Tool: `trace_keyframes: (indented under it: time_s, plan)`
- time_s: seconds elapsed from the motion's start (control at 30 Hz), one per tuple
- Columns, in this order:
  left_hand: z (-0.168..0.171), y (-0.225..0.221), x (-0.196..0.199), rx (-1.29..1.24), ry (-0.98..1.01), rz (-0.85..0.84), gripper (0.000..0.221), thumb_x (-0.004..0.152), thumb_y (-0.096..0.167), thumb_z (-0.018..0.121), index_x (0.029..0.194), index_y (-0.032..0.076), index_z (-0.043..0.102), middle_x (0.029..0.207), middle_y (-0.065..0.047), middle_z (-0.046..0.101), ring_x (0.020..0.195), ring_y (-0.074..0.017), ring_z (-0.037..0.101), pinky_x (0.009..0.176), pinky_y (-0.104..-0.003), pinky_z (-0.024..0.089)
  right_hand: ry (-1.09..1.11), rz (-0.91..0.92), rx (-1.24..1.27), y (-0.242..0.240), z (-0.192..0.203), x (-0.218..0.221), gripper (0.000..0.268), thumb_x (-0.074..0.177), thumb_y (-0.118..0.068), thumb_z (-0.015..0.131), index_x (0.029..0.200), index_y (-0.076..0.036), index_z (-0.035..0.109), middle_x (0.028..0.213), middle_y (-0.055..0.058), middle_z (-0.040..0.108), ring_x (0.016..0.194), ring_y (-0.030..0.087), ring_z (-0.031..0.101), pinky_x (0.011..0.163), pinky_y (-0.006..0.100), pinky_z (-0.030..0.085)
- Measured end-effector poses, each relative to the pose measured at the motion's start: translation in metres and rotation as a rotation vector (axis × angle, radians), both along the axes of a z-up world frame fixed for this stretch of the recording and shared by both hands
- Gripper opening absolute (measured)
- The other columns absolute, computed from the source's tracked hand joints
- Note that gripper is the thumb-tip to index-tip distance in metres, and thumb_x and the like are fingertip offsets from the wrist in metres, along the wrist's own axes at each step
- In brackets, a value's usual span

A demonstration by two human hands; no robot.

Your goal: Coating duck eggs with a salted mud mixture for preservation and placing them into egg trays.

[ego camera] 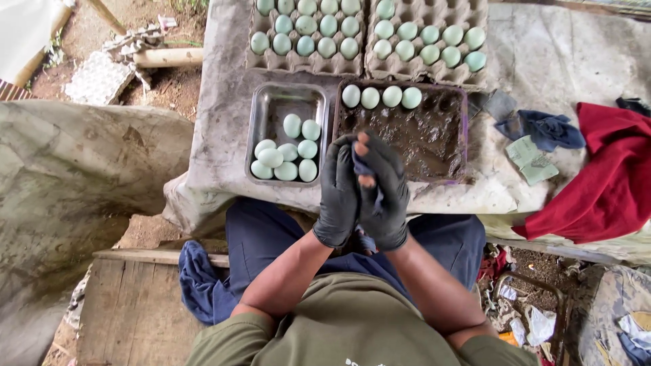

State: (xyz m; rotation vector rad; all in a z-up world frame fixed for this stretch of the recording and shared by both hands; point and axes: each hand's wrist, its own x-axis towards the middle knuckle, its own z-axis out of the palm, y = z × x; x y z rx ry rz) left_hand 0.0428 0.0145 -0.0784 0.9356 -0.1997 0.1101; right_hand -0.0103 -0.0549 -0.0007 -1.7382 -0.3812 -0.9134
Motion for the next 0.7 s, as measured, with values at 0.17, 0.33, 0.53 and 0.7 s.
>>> trace_keyframes:
  time_s: [0.17,0.33,0.53,0.7]
  plan:
    - [0.001,0.020,0.032,-0.006,0.513,-0.010,0.046,0.101,0.057,0.054,0.141,0.034,0.059,0.056,-0.013,0.064,0.033,-0.0184,0.052,0.028,-0.020,0.042,-0.051,-0.035,-0.048,0.012,-0.060,-0.023,0.032,0.102,-0.010,0.059,0.131,0.000,0.070,0.142,0.026,0.061,0.131,0.046,0.058,0.105,0.052,0.053]
    - [-0.016,0.023,0.031,0.104,0.432,0.090,0.032,0.100,0.042,0.064,0.121,0.019,0.070,0.067,-0.012,0.071,0.046,-0.0160,0.064,0.034,-0.026,0.053,-0.028,-0.024,0.277,0.003,-0.062,-0.033,0.028,0.103,-0.011,0.059,0.125,0.004,0.069,0.131,0.028,0.067,0.122,0.043,0.065,0.097,0.053,0.059]
    - [-0.031,-0.014,-0.020,0.323,0.116,-0.085,0.019,0.105,0.020,0.060,0.116,0.007,0.067,0.097,-0.011,0.068,0.085,-0.0175,0.066,0.071,-0.035,0.060,-0.039,-0.007,0.153,-0.017,-0.022,-0.010,0.039,0.107,-0.024,0.054,0.132,0.004,0.064,0.145,0.024,0.056,0.136,0.039,0.056,0.113,0.050,0.047]
    - [-0.063,-0.010,0.001,0.307,0.097,-0.036,0.025,0.109,0.021,0.052,0.121,0.003,0.064,0.107,-0.015,0.070,0.094,-0.0185,0.065,0.071,-0.032,0.056,0.031,-0.068,0.199,0.008,-0.030,-0.019,0.047,0.108,-0.032,0.049,0.136,0.001,0.064,0.146,0.023,0.057,0.136,0.039,0.055,0.112,0.048,0.046]
